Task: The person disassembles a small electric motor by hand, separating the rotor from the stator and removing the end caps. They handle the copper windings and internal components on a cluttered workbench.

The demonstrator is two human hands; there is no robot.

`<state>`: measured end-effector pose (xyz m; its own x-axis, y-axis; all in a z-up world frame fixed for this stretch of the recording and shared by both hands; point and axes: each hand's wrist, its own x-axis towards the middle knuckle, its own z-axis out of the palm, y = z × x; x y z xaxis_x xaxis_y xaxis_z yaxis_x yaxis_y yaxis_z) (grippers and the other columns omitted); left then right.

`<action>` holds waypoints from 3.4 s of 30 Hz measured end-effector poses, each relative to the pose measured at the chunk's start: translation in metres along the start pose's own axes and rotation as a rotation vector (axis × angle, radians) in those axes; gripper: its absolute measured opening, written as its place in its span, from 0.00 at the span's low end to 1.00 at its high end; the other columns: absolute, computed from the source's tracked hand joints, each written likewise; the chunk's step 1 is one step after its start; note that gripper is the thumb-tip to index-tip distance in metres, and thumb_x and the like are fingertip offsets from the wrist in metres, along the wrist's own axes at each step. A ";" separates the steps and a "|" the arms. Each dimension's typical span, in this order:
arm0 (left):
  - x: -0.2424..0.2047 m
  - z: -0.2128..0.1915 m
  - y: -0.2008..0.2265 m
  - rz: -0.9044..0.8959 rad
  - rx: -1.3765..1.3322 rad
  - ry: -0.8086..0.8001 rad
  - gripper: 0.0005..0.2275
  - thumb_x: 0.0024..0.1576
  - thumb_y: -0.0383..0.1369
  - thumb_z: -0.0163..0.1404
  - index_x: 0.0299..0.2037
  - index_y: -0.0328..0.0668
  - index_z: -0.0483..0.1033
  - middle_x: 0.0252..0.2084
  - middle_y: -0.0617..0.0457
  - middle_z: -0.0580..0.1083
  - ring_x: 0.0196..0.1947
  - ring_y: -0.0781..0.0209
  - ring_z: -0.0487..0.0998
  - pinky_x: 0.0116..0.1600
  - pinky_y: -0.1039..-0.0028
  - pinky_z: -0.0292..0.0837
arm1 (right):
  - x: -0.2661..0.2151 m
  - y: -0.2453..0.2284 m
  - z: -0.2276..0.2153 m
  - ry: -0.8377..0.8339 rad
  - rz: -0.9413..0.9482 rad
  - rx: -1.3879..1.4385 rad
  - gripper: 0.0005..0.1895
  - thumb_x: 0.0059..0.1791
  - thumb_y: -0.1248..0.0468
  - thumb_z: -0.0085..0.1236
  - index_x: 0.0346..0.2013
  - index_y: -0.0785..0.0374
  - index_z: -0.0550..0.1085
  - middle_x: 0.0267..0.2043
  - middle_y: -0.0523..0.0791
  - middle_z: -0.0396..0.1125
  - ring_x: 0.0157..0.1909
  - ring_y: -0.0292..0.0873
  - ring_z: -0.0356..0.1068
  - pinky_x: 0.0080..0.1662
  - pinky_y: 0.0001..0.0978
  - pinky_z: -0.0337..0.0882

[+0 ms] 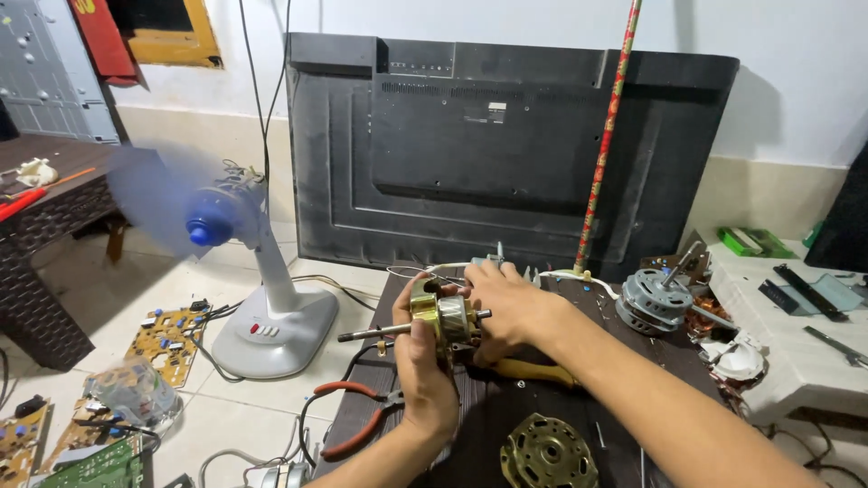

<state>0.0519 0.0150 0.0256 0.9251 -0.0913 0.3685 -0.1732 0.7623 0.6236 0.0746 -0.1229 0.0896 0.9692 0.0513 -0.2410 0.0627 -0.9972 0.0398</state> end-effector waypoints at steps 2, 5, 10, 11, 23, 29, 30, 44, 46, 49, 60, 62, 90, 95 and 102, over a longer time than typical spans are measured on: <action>0.000 -0.001 0.000 0.028 0.113 0.010 0.37 0.51 0.58 0.47 0.64 0.35 0.65 0.49 0.43 0.78 0.47 0.52 0.82 0.52 0.65 0.78 | 0.001 -0.005 -0.006 0.024 0.095 0.146 0.58 0.24 0.53 0.83 0.60 0.58 0.57 0.61 0.46 0.53 0.67 0.53 0.51 0.62 0.52 0.65; -0.001 0.003 0.006 0.018 0.057 -0.017 0.36 0.53 0.56 0.47 0.64 0.35 0.63 0.47 0.38 0.81 0.46 0.49 0.84 0.51 0.64 0.81 | -0.006 -0.008 -0.015 0.040 0.072 0.194 0.50 0.23 0.54 0.83 0.51 0.54 0.61 0.55 0.43 0.56 0.59 0.48 0.57 0.54 0.49 0.68; -0.006 0.000 0.007 0.063 0.024 -0.098 0.35 0.54 0.60 0.44 0.59 0.35 0.69 0.48 0.42 0.79 0.50 0.50 0.81 0.54 0.61 0.78 | 0.001 0.020 -0.004 0.288 -0.104 0.106 0.31 0.34 0.49 0.71 0.49 0.53 0.75 0.47 0.45 0.64 0.51 0.48 0.63 0.56 0.41 0.62; -0.008 0.000 0.007 0.093 -0.022 -0.162 0.36 0.53 0.61 0.46 0.58 0.34 0.70 0.48 0.42 0.77 0.48 0.50 0.80 0.53 0.60 0.77 | -0.003 0.021 -0.005 0.390 -0.069 0.171 0.23 0.37 0.55 0.66 0.46 0.52 0.76 0.46 0.45 0.69 0.50 0.49 0.68 0.56 0.44 0.64; -0.019 0.003 0.019 0.133 0.003 -0.275 0.34 0.55 0.58 0.52 0.61 0.36 0.64 0.47 0.43 0.77 0.43 0.52 0.81 0.47 0.62 0.82 | -0.096 -0.006 -0.005 0.558 0.356 1.273 0.14 0.40 0.59 0.68 0.34 0.67 0.80 0.38 0.51 0.82 0.37 0.48 0.81 0.44 0.37 0.79; -0.006 -0.014 -0.010 -0.022 0.154 -0.063 0.34 0.50 0.55 0.49 0.62 0.39 0.65 0.45 0.45 0.78 0.44 0.53 0.80 0.47 0.64 0.75 | -0.111 0.002 0.033 0.598 0.191 1.416 0.34 0.32 0.50 0.65 0.47 0.66 0.76 0.37 0.50 0.75 0.39 0.50 0.74 0.47 0.41 0.75; -0.007 -0.012 -0.010 -0.024 0.157 -0.064 0.34 0.50 0.55 0.49 0.62 0.39 0.65 0.45 0.45 0.78 0.44 0.53 0.80 0.47 0.64 0.75 | -0.112 0.001 0.034 0.598 0.192 1.419 0.34 0.32 0.50 0.65 0.47 0.66 0.76 0.37 0.50 0.75 0.39 0.50 0.74 0.47 0.41 0.75; -0.014 -0.012 -0.017 -0.079 0.179 -0.145 0.34 0.49 0.57 0.53 0.61 0.47 0.62 0.47 0.44 0.79 0.44 0.48 0.81 0.52 0.53 0.79 | -0.107 0.005 0.070 0.752 0.033 1.706 0.25 0.37 0.60 0.68 0.46 0.69 0.79 0.38 0.49 0.73 0.43 0.49 0.71 0.52 0.39 0.69; -0.015 -0.010 -0.011 -0.016 0.114 -0.220 0.34 0.53 0.57 0.51 0.61 0.40 0.61 0.47 0.40 0.79 0.44 0.45 0.83 0.50 0.54 0.81 | -0.100 0.006 0.074 0.760 0.132 1.824 0.18 0.38 0.61 0.68 0.39 0.66 0.77 0.35 0.50 0.72 0.40 0.50 0.72 0.45 0.42 0.73; -0.015 -0.008 -0.010 0.051 -0.005 -0.315 0.34 0.59 0.57 0.48 0.61 0.32 0.60 0.48 0.36 0.78 0.46 0.42 0.84 0.51 0.54 0.83 | -0.096 0.002 0.067 0.741 0.203 2.011 0.11 0.41 0.63 0.66 0.32 0.65 0.74 0.33 0.53 0.72 0.37 0.54 0.73 0.39 0.48 0.78; -0.014 -0.002 0.000 -0.204 0.053 -0.026 0.34 0.50 0.59 0.44 0.55 0.37 0.73 0.41 0.40 0.80 0.39 0.46 0.82 0.41 0.56 0.81 | -0.108 -0.013 0.036 0.365 0.208 2.272 0.20 0.55 0.53 0.37 0.45 0.65 0.72 0.42 0.53 0.68 0.44 0.50 0.64 0.49 0.43 0.62; -0.012 -0.002 0.003 -0.262 0.108 0.066 0.32 0.51 0.57 0.39 0.52 0.37 0.74 0.41 0.37 0.80 0.40 0.42 0.81 0.44 0.51 0.80 | -0.117 -0.020 0.016 0.288 0.388 2.250 0.28 0.57 0.60 0.29 0.67 0.70 0.65 0.57 0.63 0.65 0.59 0.59 0.62 0.61 0.56 0.62; -0.021 0.010 0.009 -0.420 0.195 0.120 0.24 0.56 0.54 0.43 0.38 0.35 0.71 0.32 0.40 0.78 0.31 0.48 0.79 0.37 0.60 0.75 | -0.109 -0.020 0.068 0.891 0.039 1.210 0.41 0.37 0.63 0.74 0.65 0.53 0.73 0.54 0.47 0.65 0.59 0.42 0.68 0.65 0.29 0.70; -0.016 -0.001 -0.005 -0.339 0.260 0.063 0.35 0.49 0.57 0.43 0.58 0.34 0.67 0.37 0.42 0.80 0.39 0.52 0.82 0.50 0.65 0.75 | -0.111 -0.020 0.066 0.565 -0.092 1.498 0.36 0.34 0.59 0.75 0.55 0.65 0.74 0.52 0.48 0.81 0.53 0.43 0.81 0.60 0.33 0.77; -0.013 -0.012 -0.015 -0.130 0.394 -0.221 0.41 0.48 0.70 0.38 0.38 0.31 0.82 0.60 0.46 0.67 0.55 0.53 0.77 0.55 0.62 0.79 | -0.120 -0.017 0.061 0.723 -0.105 1.289 0.46 0.33 0.56 0.76 0.63 0.65 0.69 0.59 0.46 0.74 0.59 0.38 0.75 0.62 0.27 0.71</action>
<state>0.0468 0.0130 0.0032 0.8608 -0.3370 0.3813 -0.2153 0.4377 0.8729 -0.0573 -0.1158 0.0583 0.9037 -0.2464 0.3502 0.2629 -0.3263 -0.9080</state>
